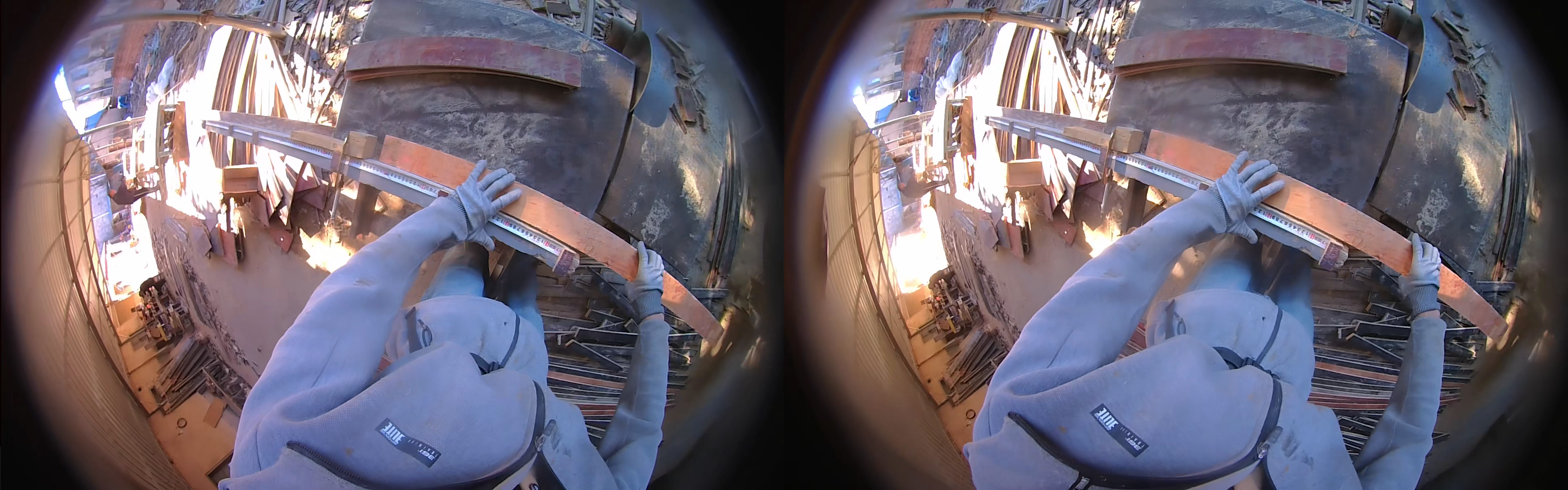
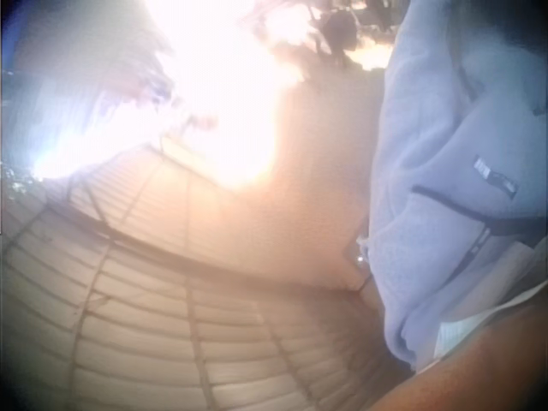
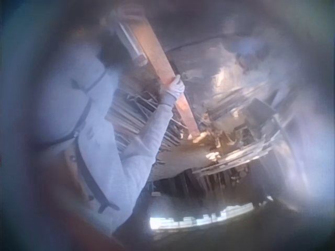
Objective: The person repeatedly picks up wooden planks and strips from a cluttered workbench, inspects them, and places them into piles on the floor. The person handles the wood by hand, turning pieces over and moving them one at a time.
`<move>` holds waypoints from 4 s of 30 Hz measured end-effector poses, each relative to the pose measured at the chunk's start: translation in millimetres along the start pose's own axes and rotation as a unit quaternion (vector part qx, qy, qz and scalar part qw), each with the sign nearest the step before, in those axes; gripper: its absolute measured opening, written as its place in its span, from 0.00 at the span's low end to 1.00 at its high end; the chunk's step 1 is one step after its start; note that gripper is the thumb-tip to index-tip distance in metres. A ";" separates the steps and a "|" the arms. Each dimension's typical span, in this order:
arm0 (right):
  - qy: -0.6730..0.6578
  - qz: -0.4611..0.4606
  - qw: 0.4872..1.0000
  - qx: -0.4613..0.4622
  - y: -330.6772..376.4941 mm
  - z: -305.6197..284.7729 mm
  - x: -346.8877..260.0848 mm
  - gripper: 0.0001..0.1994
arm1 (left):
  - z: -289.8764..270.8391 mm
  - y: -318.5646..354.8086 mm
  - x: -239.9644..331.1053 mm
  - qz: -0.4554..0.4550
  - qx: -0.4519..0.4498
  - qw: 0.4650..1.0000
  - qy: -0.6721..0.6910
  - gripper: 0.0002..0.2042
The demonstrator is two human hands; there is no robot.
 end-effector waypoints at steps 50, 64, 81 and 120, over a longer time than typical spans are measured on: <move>-0.646 0.309 0.379 0.586 172.9 -22.3 122.0 0.26 | -61.5 -61.0 83.3 -0.037 0.055 0.994 -0.091 0.47; -0.646 0.420 0.352 0.531 173.1 142.9 164.3 0.24 | 18.8 -13.5 65.5 -0.076 -0.028 0.995 -0.060 0.68; 0.031 0.111 0.992 0.049 -19.1 -77.0 141.2 0.46 | -67.5 -173.2 25.0 0.021 0.194 0.981 0.001 0.54; -0.170 -0.078 0.979 0.083 -171.2 -89.5 -45.0 0.48 | -44.8 -93.3 54.8 0.053 0.402 0.912 0.056 0.52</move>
Point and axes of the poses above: each hand's wrist, its own y-axis away from the middle knuckle, its own z-axis out of the palm, x = y × z, the point moved 5 cm from there along -y, towards the middle knuckle, and after that the axes turned 15 degrees about -z, right-handed, at the moved point
